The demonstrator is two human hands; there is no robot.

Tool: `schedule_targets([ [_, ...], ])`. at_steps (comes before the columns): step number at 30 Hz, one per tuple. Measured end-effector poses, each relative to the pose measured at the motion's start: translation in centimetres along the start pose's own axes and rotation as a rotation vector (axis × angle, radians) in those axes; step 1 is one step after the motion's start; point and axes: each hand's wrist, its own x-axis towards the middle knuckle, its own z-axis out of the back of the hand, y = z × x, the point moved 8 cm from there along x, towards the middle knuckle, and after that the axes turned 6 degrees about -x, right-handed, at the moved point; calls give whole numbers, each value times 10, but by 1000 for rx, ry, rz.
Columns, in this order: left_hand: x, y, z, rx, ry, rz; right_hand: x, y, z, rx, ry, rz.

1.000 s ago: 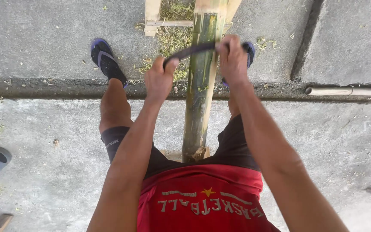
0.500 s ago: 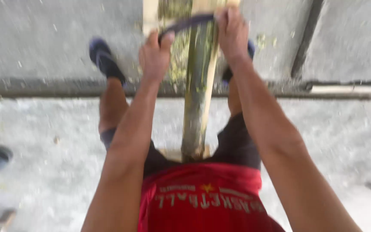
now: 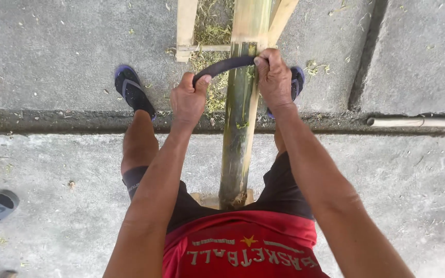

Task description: The recorder uses a curved blade to strip the green outer layer from a bamboo pole secured on a wooden stand.

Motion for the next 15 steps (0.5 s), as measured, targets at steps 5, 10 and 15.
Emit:
schedule_targets([
  [5, 20, -4, -9, -20, 72, 82, 14, -21, -13, 73, 194, -200],
  [10, -11, 13, -7, 10, 113, 27, -23, -41, -25, 66, 366, -534],
  [15, 16, 1, -11, -55, 127, 170, 5, -42, -27, -26, 353, -282],
])
